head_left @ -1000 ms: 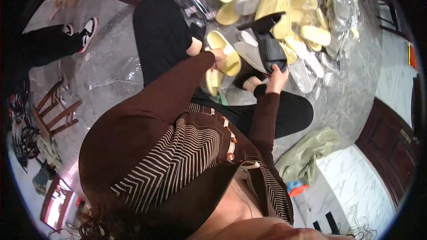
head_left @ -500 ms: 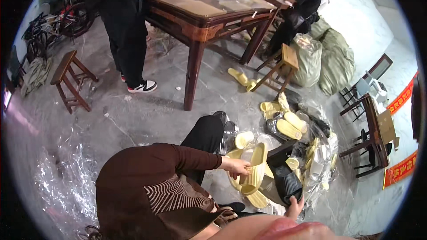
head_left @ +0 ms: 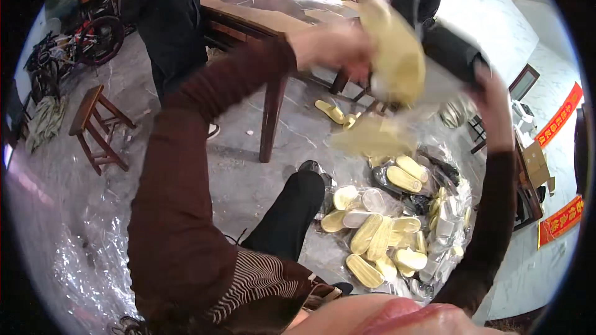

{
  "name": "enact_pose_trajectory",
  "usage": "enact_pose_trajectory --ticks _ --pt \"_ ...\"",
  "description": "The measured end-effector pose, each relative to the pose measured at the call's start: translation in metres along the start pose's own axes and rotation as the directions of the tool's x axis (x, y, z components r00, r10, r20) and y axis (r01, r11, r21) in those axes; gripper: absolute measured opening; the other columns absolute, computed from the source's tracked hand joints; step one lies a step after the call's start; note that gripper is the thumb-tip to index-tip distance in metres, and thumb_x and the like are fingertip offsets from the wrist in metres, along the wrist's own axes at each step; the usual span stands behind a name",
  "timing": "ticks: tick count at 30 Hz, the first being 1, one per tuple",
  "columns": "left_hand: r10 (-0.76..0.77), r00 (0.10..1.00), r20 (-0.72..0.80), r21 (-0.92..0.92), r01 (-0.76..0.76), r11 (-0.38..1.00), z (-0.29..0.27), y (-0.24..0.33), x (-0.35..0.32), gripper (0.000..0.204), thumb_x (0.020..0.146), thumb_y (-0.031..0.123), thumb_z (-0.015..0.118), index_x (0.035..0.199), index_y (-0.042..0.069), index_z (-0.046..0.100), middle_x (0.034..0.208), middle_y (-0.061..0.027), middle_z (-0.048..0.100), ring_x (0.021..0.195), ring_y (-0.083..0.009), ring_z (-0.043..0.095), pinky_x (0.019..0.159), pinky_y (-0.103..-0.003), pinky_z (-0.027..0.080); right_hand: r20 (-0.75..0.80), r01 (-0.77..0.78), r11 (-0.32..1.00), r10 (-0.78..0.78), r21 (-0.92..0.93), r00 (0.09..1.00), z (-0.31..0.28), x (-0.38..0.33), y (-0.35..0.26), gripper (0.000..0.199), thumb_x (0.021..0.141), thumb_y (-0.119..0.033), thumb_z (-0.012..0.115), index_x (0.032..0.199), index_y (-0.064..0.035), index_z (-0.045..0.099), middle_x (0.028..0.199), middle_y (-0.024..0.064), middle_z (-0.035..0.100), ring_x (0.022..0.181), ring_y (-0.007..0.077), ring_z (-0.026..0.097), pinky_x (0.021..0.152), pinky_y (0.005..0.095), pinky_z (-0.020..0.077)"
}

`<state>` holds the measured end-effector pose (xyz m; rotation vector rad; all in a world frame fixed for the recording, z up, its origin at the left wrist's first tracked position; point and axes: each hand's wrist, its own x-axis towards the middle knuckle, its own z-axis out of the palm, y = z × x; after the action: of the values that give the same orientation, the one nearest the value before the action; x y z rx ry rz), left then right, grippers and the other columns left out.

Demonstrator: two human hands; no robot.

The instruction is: Sorting shoe soles and placing them into plastic bags for storage or shipment.

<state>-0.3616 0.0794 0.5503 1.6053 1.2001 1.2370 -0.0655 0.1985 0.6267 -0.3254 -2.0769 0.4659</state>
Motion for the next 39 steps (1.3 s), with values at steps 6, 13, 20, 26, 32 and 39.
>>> enact_pose_trajectory --ticks 6,13,20,26,32,39 --pt "0.207 0.867 -0.454 0.462 0.03 0.887 -0.186 0.044 -0.014 0.031 0.081 0.032 0.049 0.091 0.003 0.049 0.071 -0.009 0.053 0.057 -0.0184 0.055 0.05 -0.03 0.045 -0.03 -0.036 0.877 0.058 0.48 0.998 0.104 0.069 -0.088 0.069 0.08 -0.028 0.057 0.128 0.0058 0.021 0.11 0.0146 0.05 0.091 0.0189 0.053 0.076 0.032 0.0472" --pt "-0.139 0.735 -0.664 0.305 0.436 0.847 -0.191 -0.054 -0.064 0.039 0.08 0.034 0.049 0.1 0.0 0.05 0.078 -0.0116 0.054 0.056 -0.0194 0.056 0.044 -0.031 0.045 0.208 -0.252 0.956 0.218 0.153 0.953 0.096 -0.047 0.003 0.044 0.082 -0.024 0.054 0.119 -0.0026 0.043 0.104 0.0063 0.054 0.086 0.0131 0.054 0.071 0.0252 0.0436" --pt "-0.241 0.834 -0.497 0.335 0.441 0.833 -0.129 -0.059 -0.08 0.039 0.083 0.03 0.048 0.109 0.002 0.049 0.085 -0.0091 0.057 0.06 -0.0165 0.057 0.048 -0.027 0.046 0.175 -0.641 0.748 0.617 0.172 0.767 0.017 -0.171 0.057 0.036 0.082 -0.021 0.052 0.112 -0.0022 0.048 0.099 0.0054 0.057 0.081 0.0124 0.057 0.066 0.0236 0.044" --pt "0.18 0.968 0.176 0.184 -0.212 0.96 0.033 0.006 -0.068 0.045 0.084 0.03 0.051 0.122 0.007 0.041 0.097 -0.0084 0.056 0.082 -0.0137 0.056 0.071 -0.024 0.046 0.075 -0.793 0.589 0.794 0.155 0.604 -0.029 -0.28 0.08 0.032 0.082 -0.022 0.053 0.107 -0.0028 0.052 0.089 0.0023 0.058 0.074 0.0107 0.056 0.063 0.0222 0.0433" --pt "0.468 0.728 0.501 -0.313 -0.351 0.882 0.204 0.0 -0.092 0.048 0.08 0.035 0.052 0.115 0.003 0.043 0.09 -0.0103 0.057 0.075 -0.0153 0.056 0.062 -0.026 0.047 0.04 -0.892 0.427 0.899 0.144 0.437 -0.035 -0.425 0.149 0.031 0.083 -0.023 0.051 0.108 -0.0054 0.053 0.085 0.0025 0.059 0.072 0.0116 0.056 0.059 0.0232 0.0436" --pt "0.331 0.713 0.619 -0.414 -0.062 0.908 0.181 -0.17 0.012 0.045 0.082 0.028 0.051 0.115 0.0 0.042 0.091 -0.0137 0.057 0.075 -0.0183 0.058 0.063 -0.028 0.048 -0.021 -0.987 -0.113 0.993 0.111 -0.116 0.092 -0.624 0.175 0.03 0.076 -0.023 0.055 0.099 -0.0038 0.058 0.076 0.0079 0.061 0.063 0.0139 0.058 0.052 0.0276 0.0448"
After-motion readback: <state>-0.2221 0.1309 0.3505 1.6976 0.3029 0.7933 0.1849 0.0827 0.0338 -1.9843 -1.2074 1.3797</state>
